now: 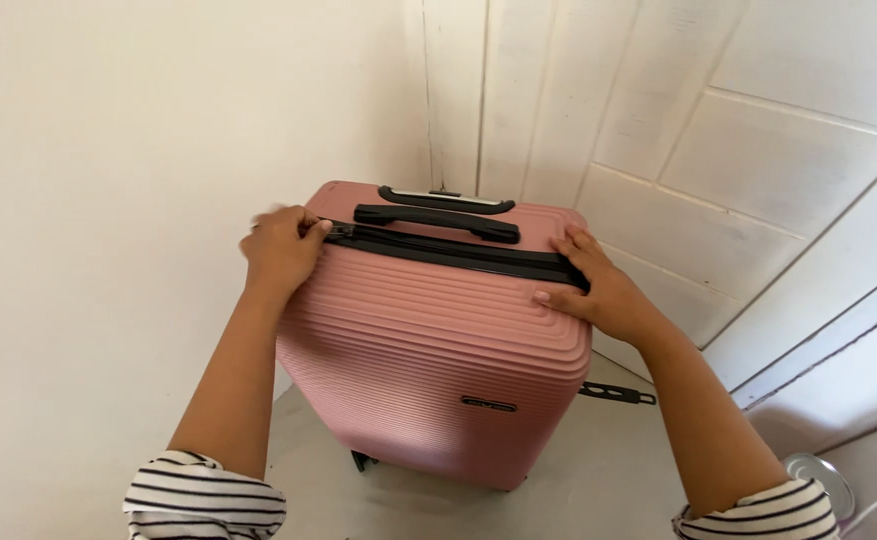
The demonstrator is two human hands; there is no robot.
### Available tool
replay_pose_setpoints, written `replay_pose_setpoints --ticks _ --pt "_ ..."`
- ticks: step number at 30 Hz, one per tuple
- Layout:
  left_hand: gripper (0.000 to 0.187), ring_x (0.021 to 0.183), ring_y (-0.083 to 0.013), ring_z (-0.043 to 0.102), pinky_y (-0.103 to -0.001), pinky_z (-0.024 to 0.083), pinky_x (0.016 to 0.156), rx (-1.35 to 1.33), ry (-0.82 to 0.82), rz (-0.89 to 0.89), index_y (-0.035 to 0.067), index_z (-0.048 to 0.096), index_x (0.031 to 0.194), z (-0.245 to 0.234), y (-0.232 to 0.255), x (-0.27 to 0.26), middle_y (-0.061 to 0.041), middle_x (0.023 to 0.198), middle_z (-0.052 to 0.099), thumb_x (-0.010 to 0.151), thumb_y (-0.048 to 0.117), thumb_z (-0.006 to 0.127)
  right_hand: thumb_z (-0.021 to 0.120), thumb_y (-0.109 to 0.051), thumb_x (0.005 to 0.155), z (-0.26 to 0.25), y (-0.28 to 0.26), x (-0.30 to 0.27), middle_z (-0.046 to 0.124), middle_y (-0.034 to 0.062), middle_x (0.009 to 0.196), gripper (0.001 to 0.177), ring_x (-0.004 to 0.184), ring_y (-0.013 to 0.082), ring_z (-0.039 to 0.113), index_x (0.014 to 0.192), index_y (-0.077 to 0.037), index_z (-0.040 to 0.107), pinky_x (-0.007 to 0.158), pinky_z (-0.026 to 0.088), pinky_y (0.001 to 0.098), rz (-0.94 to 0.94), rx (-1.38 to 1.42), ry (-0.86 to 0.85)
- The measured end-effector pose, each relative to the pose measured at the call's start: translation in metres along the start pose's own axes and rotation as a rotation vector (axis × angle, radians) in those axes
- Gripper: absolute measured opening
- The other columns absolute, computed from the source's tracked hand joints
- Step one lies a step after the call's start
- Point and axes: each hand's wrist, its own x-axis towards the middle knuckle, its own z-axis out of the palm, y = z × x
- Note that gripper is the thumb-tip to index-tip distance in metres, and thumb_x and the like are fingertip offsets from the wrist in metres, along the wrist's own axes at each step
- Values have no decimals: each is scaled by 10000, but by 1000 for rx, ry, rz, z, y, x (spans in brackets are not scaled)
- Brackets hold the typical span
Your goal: Unpacking clothes from a suitcase and folding white pants on a bed.
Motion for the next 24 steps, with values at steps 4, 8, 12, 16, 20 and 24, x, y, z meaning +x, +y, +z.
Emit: replay_pose_setpoints --ticks 4,8,12,16,20,24 --pt "191 1285 -328 559 -684 468 868 260 192 161 307 831 894 39 -50 29 -88 1406 601 957 482 787 728 -657 713 -2 5 5 184 75 1713 1055 1577 259 160 1574 -163 370 1228 207 410 6 -18 -5" --pt "262 787 -186 684 -383 517 775 -298 -109 -139 103 716 987 25 -37 15 -38 806 726 974 360 667 719 -678 712 -5 14 13 158 57 1720 1092 1576 254 155 1591 -166 322 1235 187 409 7 -109 -37" --pt "237 574 -139 617 -331 492 603 -350 -134 -137 73 738 932 21 -40 2 -61 659 683 963 303 693 710 -676 722 -13 22 25 118 30 1729 1102 1577 248 150 1605 -186 271 1242 172 407 -14 -180 -113" --pt "204 475 -128 515 -305 416 446 -581 -176 -197 60 747 897 18 -51 -22 -46 602 623 931 260 720 704 -677 714 -24 -5 29 99 -27 1731 1108 1566 242 165 1616 -242 228 1241 182 410 56 -279 -196" --pt "176 456 -114 428 -287 338 417 -785 -156 -201 52 771 870 21 -60 -34 -17 589 580 917 220 744 645 -669 792 -25 -29 21 105 -113 1737 989 1577 214 197 1617 -321 223 1255 198 425 240 -436 -270" --pt "144 544 -104 509 -289 459 524 -735 -39 -110 63 794 878 42 -71 -36 0 620 644 874 206 775 510 -597 930 -11 0 27 123 -34 1734 784 1556 265 249 1605 -269 282 1246 250 420 164 -462 -214"
